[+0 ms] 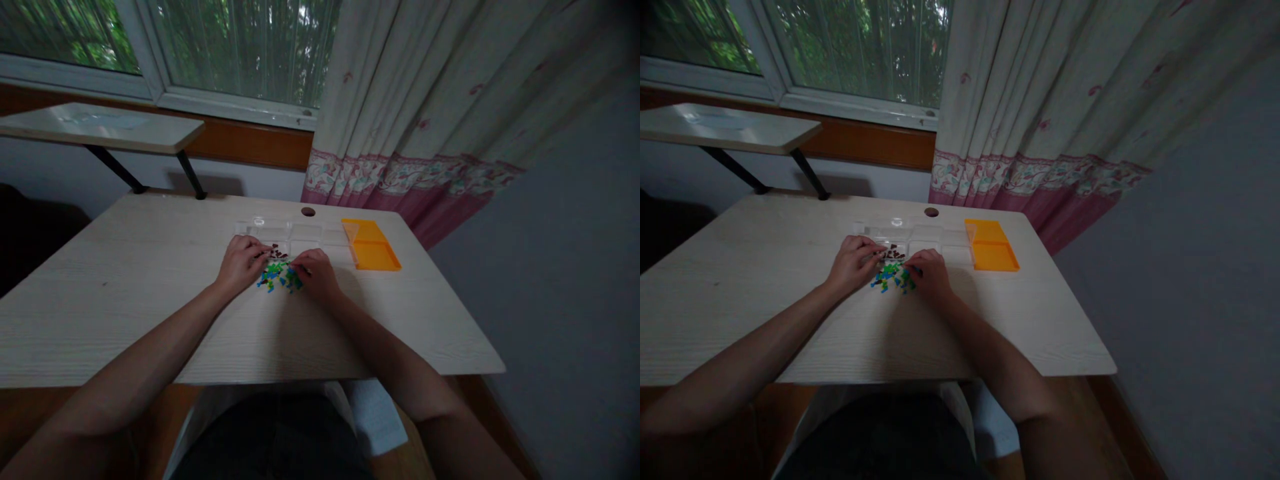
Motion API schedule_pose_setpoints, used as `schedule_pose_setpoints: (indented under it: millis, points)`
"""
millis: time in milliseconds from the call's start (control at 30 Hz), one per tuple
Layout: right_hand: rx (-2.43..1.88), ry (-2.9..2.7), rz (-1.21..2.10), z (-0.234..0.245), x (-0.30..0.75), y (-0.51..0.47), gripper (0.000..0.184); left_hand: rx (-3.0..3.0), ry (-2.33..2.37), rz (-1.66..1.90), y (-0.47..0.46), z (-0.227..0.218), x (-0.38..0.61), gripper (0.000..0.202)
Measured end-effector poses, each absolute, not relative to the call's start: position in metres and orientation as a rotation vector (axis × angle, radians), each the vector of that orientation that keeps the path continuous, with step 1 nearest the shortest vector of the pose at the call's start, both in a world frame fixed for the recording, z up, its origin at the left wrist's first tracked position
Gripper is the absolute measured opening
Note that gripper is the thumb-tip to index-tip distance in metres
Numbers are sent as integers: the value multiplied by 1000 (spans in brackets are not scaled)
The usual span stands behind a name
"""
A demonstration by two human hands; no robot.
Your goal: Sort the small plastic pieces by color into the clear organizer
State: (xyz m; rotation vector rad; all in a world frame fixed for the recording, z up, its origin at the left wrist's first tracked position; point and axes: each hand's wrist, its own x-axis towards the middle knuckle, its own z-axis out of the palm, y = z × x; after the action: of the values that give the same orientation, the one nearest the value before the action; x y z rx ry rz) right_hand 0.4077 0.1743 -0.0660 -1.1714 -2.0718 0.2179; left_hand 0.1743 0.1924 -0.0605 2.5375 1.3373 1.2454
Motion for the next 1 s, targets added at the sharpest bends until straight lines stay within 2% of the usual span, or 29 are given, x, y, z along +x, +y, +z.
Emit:
schedule_pose_setpoints:
  millis: [200, 433, 600, 733, 1000]
  points:
    - [-1053, -2000, 332, -67, 405, 174, 9, 2666, 995, 1092, 179, -56, 188, 28]
    - [-1047, -1906, 504, -64, 401, 170, 10, 2696, 945, 1185, 181, -58, 188, 23]
    - [-1059, -1862, 564, -65, 399, 167, 12, 2719, 1003, 1094, 180, -53, 188, 22]
    - [-1113, -1880, 512, -64, 401, 168, 15, 2660, 1085, 1054, 181, -53, 185, 23]
    - [-1224, -2096, 154, -62, 416, 175, 17, 2429, 1379, 1288, 198, -59, 170, 20]
